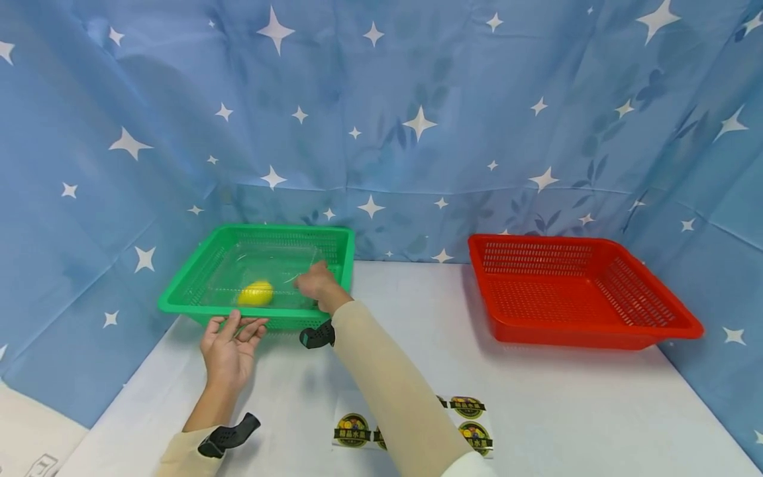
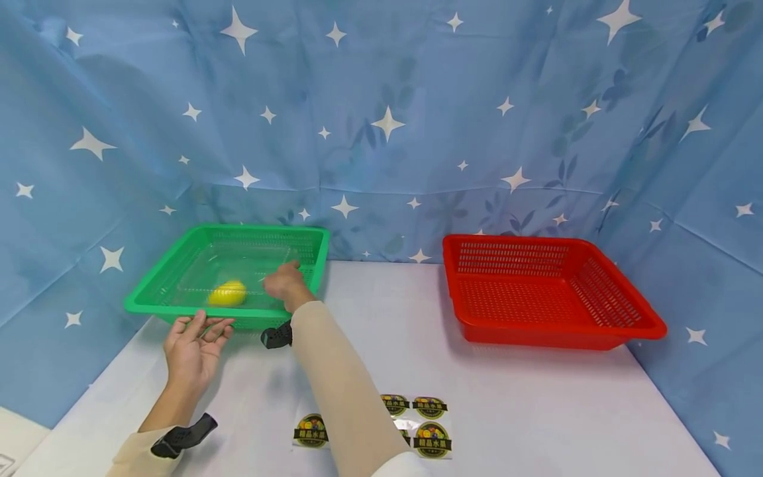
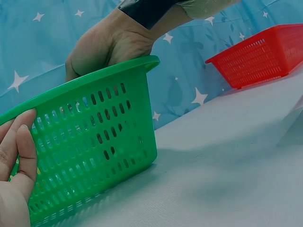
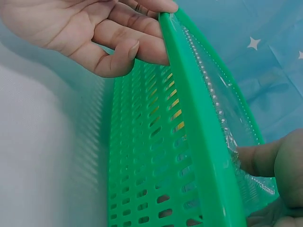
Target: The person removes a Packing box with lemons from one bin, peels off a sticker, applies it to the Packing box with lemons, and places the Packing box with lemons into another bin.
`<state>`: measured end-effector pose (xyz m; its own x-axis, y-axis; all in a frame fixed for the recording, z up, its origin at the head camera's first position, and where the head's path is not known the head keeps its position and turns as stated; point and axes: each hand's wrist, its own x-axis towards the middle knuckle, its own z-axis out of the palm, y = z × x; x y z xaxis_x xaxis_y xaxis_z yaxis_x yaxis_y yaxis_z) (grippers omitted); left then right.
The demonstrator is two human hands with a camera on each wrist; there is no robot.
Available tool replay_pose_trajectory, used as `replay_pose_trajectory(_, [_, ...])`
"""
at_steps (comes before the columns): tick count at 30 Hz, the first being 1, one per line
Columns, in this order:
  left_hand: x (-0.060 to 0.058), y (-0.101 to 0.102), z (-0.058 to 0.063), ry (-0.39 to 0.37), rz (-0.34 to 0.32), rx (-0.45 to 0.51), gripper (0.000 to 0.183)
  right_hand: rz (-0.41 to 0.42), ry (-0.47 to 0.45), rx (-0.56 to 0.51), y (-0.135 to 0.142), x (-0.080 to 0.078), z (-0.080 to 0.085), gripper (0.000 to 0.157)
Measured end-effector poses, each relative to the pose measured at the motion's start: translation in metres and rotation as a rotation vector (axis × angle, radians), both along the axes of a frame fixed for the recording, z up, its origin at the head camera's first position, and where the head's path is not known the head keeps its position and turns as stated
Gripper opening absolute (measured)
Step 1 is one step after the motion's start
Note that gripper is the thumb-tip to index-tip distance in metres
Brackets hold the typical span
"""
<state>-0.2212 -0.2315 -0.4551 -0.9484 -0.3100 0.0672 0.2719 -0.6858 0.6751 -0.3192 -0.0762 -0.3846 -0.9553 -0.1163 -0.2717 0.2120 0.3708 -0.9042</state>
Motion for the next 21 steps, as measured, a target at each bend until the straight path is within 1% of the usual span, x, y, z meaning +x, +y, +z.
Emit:
replay_pose_trajectory(2, [0.0009,-0.0026,-0.0001,-0.001,0.006,0.003,0.021,0.002,0.005,-0.014,-0.0028,0.0003,-0.0007,0.077])
replay_pose_trajectory(7, [0.0018,-0.0085,-0.0017,-0.009,0.051,0.03,0.025,0.023,0.025,-0.037,-0.0084,0.0016,-0.0022,0.062])
replay_pose_trajectory(9, [0.0009,-0.0075,-0.003,-0.016,0.045,0.033,0.025,0.015,0.041,-0.015,-0.0077,0.0023,-0.0021,0.056])
replay_pose_trajectory(11, [-0.0006,-0.0051,-0.0041,-0.022,0.029,0.032,0.025,-0.001,0.061,0.018,-0.0059,0.003,-0.0019,0.043])
replay_pose_trajectory(14, [-0.0024,-0.002,-0.0048,-0.024,0.032,0.017,0.026,-0.022,0.097,0.054,-0.0038,0.0032,-0.0013,0.027])
replay_pose_trajectory(15, [-0.0028,-0.0014,-0.0049,-0.023,0.036,0.01,0.026,-0.029,0.106,0.059,-0.0035,0.0034,-0.0008,0.026])
replay_pose_trajectory(16, [-0.003,-0.0011,-0.0049,-0.022,0.04,0.009,0.026,-0.035,0.116,0.07,-0.0035,0.0035,-0.0002,0.029])
replay_pose_trajectory(21, [-0.0041,-0.0015,-0.0032,-0.003,0.021,0.017,0.025,-0.087,0.174,0.168,-0.0042,0.0038,0.0073,0.068])
